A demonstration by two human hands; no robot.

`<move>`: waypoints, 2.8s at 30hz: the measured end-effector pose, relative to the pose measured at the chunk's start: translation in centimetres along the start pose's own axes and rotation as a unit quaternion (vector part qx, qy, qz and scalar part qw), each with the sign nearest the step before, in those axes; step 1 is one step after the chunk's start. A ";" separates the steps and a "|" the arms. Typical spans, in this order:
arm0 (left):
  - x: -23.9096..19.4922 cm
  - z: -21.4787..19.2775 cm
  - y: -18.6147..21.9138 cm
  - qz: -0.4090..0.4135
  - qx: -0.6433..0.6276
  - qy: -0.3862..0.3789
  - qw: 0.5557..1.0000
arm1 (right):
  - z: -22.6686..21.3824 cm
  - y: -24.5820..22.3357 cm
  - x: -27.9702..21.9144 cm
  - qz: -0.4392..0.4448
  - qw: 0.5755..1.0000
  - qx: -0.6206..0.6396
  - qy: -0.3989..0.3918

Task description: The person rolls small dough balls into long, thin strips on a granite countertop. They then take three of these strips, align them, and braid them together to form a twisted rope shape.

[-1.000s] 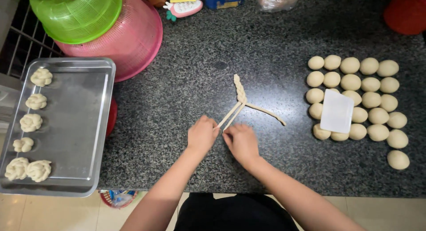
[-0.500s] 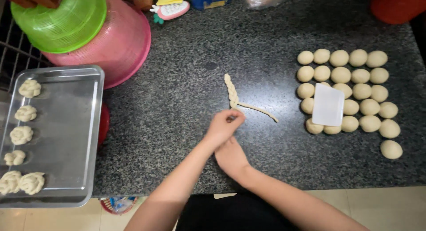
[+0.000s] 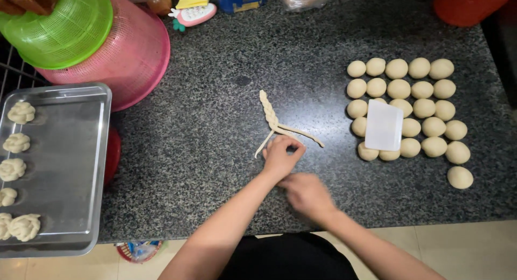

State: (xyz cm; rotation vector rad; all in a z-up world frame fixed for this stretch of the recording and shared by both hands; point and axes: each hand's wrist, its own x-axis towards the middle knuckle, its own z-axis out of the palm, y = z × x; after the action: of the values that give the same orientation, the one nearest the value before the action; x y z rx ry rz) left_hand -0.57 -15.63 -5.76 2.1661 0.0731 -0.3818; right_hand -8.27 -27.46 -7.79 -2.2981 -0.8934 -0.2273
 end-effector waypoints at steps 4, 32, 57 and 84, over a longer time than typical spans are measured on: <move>-0.7 0.5 1.5 -0.034 -0.013 0.024 0.999 | -5.9 1.9 1.0 0.291 0.952 -0.092 0.018; -6.1 -2.2 2.3 0.174 0.193 -0.010 0.966 | -2.3 5.4 8.0 0.501 0.762 0.408 0.054; 1.8 -6.1 -7.9 -0.095 -0.249 0.037 0.963 | -0.2 -4.8 8.1 0.273 0.941 -0.081 -0.181; 2.6 4.2 -6.6 -0.112 -0.180 0.036 0.977 | 2.1 -4.6 2.2 0.027 0.964 -0.188 -0.187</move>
State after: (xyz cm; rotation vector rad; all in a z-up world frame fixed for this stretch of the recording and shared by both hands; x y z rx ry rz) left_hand -0.34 -15.32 -14.00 1.8152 0.3995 -0.3838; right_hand -9.78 -22.38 -6.25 -2.7739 -1.0408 0.0757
